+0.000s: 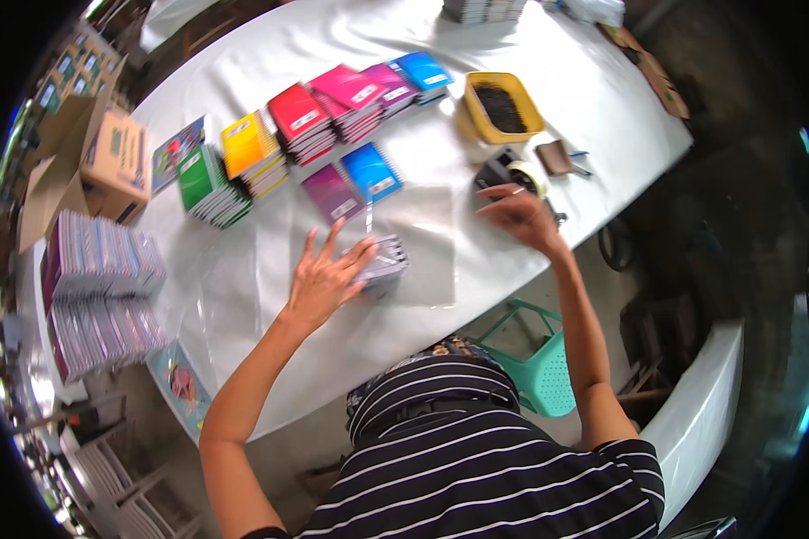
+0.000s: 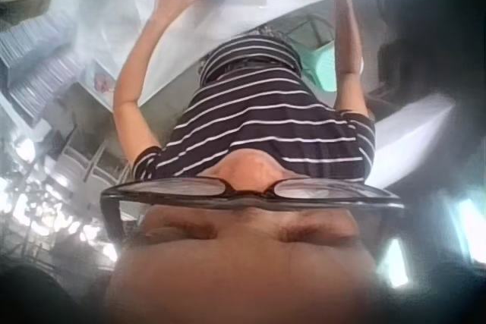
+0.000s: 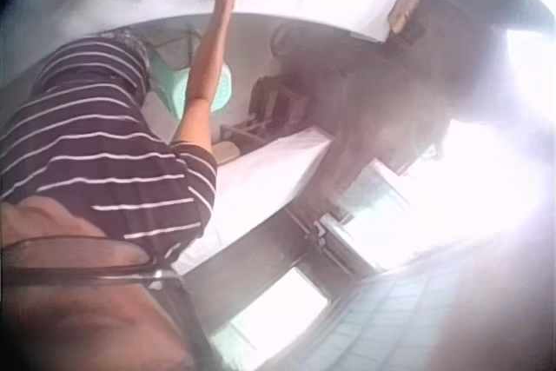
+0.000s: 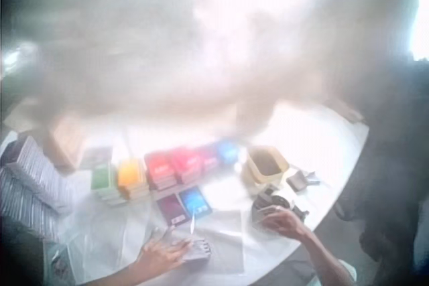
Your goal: The person sorts notebooks of different colors into a stack, places them inside a clear plastic sleeve, and uses a tape dispenser to seal the package.
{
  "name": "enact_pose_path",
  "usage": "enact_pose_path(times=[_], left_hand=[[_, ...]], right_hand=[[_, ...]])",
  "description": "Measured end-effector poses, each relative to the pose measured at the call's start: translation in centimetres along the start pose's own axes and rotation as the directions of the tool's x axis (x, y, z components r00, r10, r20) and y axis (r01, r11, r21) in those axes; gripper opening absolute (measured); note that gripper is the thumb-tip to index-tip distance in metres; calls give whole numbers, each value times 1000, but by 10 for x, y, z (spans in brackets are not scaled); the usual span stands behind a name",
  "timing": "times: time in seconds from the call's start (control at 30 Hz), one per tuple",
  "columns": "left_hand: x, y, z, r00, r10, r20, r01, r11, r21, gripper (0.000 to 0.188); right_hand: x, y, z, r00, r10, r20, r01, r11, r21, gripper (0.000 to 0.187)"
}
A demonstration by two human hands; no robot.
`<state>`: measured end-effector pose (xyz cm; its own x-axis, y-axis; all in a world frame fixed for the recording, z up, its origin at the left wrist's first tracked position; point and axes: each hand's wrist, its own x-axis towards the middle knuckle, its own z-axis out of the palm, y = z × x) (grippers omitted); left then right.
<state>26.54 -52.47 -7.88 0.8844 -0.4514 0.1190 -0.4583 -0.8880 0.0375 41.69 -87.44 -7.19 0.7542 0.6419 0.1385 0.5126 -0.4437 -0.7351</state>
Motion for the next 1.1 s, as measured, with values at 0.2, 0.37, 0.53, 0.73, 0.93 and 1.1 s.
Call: enact_pose_path(times=[0.2, 0.37, 0.53, 0.73, 0.93, 1.1], left_hand=[[11, 17, 5, 996, -93, 4, 93, 989, -115, 64], [6, 23, -3, 988, -153, 22, 155, 982, -112, 65], [12, 27, -5, 986, -159, 47, 164, 978, -129, 64], [7, 26, -8, 983, -171, 63, 178, 977, -114, 64], [7, 25, -6, 986, -155, 67, 163, 978, -132, 65], [4, 23, -6, 984, -164, 73, 173, 977, -128, 66]], right_hand=[[-63, 140, -119, 719, 690, -83, -687, 724, 68, 36], [-51, 142, -116, 618, 717, 322, -784, 592, 187, 52], [-83, 175, -105, 767, 534, 357, -612, 439, 658, 21], [-100, 151, -79, 884, 442, 153, -308, 305, 901, 10], [-123, 145, -67, 885, 464, 32, -185, 288, 939, 10], [-132, 152, -49, 877, 480, -30, -162, 355, 921, 13]])
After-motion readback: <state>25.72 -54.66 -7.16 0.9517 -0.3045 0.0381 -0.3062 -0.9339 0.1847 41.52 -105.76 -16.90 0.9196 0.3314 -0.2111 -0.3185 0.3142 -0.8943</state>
